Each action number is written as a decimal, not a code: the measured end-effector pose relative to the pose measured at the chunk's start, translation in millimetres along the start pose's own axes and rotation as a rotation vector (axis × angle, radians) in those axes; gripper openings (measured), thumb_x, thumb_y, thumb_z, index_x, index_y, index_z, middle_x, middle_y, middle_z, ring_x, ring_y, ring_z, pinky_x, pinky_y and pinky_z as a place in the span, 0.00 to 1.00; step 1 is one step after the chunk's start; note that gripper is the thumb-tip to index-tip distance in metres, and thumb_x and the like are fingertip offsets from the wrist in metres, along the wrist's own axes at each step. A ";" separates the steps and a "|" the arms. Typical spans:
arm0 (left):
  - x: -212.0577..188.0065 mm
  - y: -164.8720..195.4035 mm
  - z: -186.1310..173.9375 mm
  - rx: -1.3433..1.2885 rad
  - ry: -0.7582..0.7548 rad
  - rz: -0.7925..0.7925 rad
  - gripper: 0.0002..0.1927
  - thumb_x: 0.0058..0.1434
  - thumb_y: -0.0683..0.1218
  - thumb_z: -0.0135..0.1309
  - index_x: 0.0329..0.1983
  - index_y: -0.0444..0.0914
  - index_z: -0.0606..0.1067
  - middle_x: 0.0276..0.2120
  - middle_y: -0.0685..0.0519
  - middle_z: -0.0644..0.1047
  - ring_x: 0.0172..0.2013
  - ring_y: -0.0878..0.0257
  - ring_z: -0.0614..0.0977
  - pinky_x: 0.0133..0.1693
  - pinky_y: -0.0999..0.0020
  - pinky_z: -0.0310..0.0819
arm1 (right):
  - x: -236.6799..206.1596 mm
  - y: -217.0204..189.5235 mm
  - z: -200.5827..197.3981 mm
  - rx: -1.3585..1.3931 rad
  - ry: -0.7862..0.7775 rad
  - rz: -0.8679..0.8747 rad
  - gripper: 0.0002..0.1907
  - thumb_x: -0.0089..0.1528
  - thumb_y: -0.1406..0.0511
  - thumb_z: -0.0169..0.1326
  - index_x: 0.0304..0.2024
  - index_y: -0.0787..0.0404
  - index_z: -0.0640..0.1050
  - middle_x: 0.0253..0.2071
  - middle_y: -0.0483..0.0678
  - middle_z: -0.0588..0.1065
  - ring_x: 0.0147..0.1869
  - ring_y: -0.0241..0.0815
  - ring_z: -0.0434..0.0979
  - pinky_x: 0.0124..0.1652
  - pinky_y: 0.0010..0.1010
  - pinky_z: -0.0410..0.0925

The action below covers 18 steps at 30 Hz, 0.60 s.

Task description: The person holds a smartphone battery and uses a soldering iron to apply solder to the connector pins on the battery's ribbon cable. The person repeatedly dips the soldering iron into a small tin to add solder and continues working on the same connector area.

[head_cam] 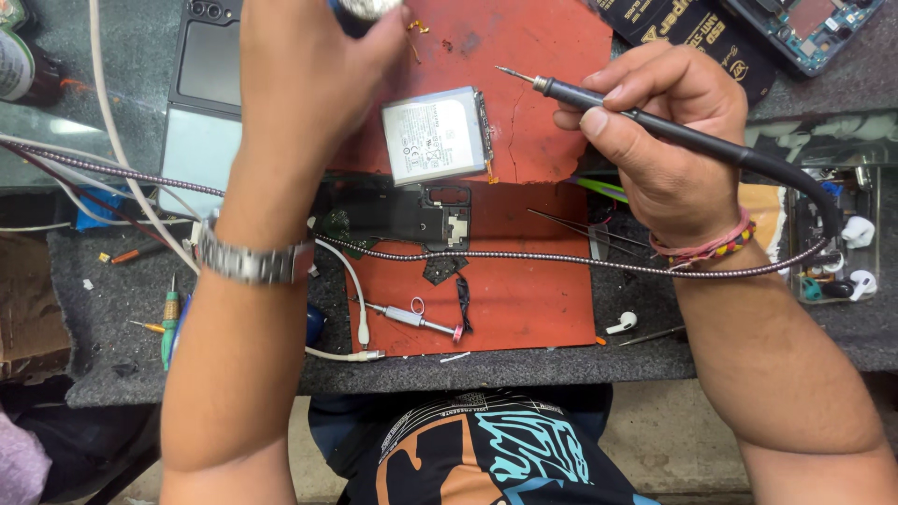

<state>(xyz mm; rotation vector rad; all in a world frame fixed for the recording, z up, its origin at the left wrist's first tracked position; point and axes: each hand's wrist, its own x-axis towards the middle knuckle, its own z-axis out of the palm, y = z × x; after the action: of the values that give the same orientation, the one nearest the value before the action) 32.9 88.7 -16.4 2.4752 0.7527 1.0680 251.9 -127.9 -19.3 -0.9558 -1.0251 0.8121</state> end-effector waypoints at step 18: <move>-119.4 88.1 -17.5 -1.443 -0.315 -0.320 0.52 0.66 0.30 0.60 0.81 0.44 0.40 0.68 0.40 0.69 0.59 0.61 0.78 0.62 0.65 0.76 | -43.7 -21.2 17.0 0.138 -0.208 0.060 0.14 0.59 0.77 0.59 0.44 0.58 0.77 0.44 0.50 0.73 0.53 0.53 0.83 0.57 0.41 0.78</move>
<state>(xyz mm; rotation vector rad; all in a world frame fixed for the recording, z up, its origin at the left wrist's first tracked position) -19.7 -50.7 -28.6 1.1593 0.1050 0.6419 224.4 -170.5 -10.2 -0.7986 -1.1068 1.0351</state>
